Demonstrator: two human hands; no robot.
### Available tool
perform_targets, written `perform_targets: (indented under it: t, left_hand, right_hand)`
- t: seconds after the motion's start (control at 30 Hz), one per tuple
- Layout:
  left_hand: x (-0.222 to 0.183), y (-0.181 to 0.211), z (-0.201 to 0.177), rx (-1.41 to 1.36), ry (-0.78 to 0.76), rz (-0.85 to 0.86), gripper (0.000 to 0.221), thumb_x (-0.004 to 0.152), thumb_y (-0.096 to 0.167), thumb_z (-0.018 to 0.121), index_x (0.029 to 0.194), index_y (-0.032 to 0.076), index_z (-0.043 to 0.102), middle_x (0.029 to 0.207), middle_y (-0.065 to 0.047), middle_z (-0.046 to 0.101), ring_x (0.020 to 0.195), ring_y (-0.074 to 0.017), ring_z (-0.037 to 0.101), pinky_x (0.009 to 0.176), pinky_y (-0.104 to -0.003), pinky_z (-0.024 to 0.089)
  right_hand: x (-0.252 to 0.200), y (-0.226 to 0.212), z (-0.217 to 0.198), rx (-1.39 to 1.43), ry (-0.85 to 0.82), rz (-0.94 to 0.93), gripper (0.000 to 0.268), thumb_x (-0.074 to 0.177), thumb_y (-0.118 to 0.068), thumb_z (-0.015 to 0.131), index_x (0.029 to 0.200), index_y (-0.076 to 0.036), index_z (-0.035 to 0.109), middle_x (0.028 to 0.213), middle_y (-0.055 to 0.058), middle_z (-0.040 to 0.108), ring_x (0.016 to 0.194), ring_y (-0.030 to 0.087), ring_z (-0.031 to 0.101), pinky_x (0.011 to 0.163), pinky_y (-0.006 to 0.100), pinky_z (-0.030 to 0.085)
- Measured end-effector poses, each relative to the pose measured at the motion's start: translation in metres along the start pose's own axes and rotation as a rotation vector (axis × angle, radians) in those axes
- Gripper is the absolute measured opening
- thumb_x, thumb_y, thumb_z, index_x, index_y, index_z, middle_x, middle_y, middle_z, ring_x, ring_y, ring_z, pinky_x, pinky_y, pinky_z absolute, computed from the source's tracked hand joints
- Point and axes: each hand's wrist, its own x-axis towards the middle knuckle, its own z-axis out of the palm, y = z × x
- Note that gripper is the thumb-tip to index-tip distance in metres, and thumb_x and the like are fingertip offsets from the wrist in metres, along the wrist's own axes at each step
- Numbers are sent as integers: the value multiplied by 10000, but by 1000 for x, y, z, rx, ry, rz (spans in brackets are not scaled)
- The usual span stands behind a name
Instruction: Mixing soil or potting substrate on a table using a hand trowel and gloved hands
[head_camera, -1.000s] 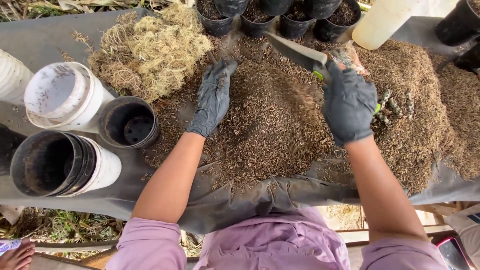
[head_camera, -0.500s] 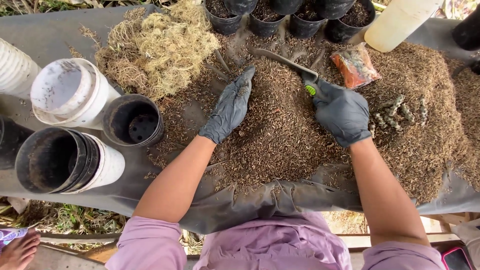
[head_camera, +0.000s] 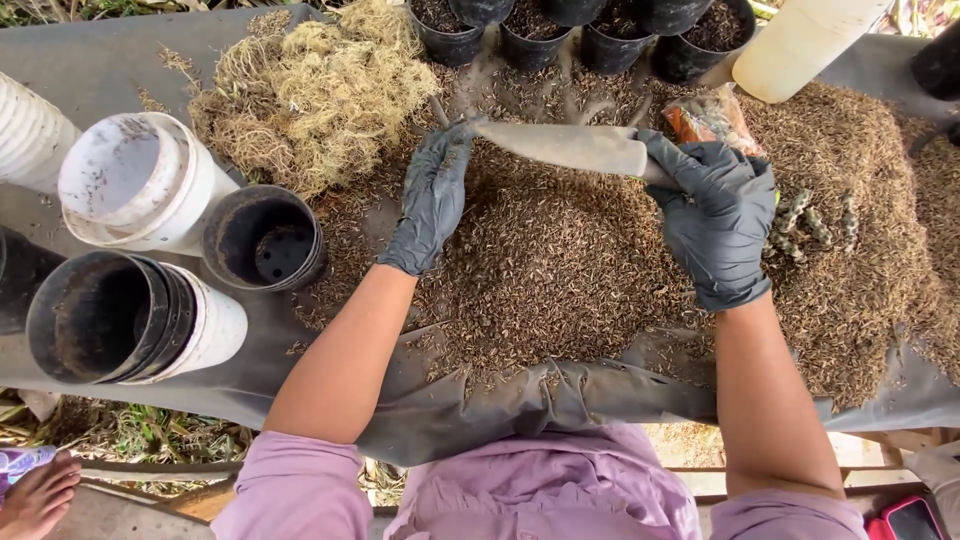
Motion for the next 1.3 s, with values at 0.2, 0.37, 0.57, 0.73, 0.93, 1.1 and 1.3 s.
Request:
perform_targets:
  t: [0.2, 0.37, 0.57, 0.73, 0.93, 1.1, 1.3]
  left_hand:
    - [-21, 122, 3, 351, -455, -147, 574, 1102, 375, 215, 1584, 80, 317, 1664, -169, 286, 1556, -332, 261, 1284, -440, 180]
    - [-16, 139, -4, 256, -375, -134, 815, 993, 674, 163, 1437, 110, 550, 1496, -170, 552, 1435, -371, 471, 1216, -549, 299]
    - [-16, 123, -3, 247, -391, -139, 694, 1032, 613, 250, 1473, 151, 521, 1557, -167, 485, 1467, -365, 432, 1206, -554, 323]
    - [-16, 123, -3, 271, -361, -171, 755, 991, 672, 227, 1448, 162, 547, 1546, -140, 507, 1455, -348, 451, 1203, -540, 316]
    - [-8, 126, -4, 245, -392, -270, 743, 980, 613, 227, 1448, 137, 553, 1534, -139, 523, 1462, -327, 441, 1216, -517, 287]
    - [-10, 114, -10, 251, -461, -262, 775, 982, 656, 201, 1489, 160, 513, 1598, -117, 438, 1513, -317, 358, 1241, -495, 248]
    - [-11, 118, -10, 266, -468, -196, 668, 1030, 570, 230, 1462, 170, 546, 1561, -101, 493, 1485, -318, 413, 1232, -498, 279]
  right_hand:
    - [3, 11, -26, -146, -169, -138, 213, 975, 37, 745, 1112, -127, 740, 1104, 9, 734, 1085, 121, 739, 1009, 219, 657]
    - [-19, -12, -40, -1082, -215, -390, 115, 1175, -133, 615, 1196, -22, 637, 850, 14, 486, 766, 189, 452, 667, 384, 357]
    - [-72, -25, -58, -1367, -289, -349, 768, 885, -230, 919, 1391, 36, 407, 1022, 149, 680, 742, 279, 670, 576, 433, 589]
    - [-124, -40, -41, -1322, -426, -339, 433, 1057, -123, 695, 1349, -20, 393, 944, 10, 638, 700, 145, 583, 421, 263, 469]
    - [-181, -32, -45, -1327, -442, -287, 428, 870, -215, 815, 1267, -144, 673, 915, 46, 718, 726, 215, 678, 631, 369, 524]
    - [-199, -41, -49, -1491, -475, -495, 373, 901, -156, 806, 1251, -237, 706, 1178, -40, 753, 951, 221, 708, 785, 382, 543]
    - [-197, -27, -33, -1766, -588, -612, 390, 941, -237, 656, 1327, -284, 680, 1264, -81, 738, 937, 206, 698, 730, 354, 517]
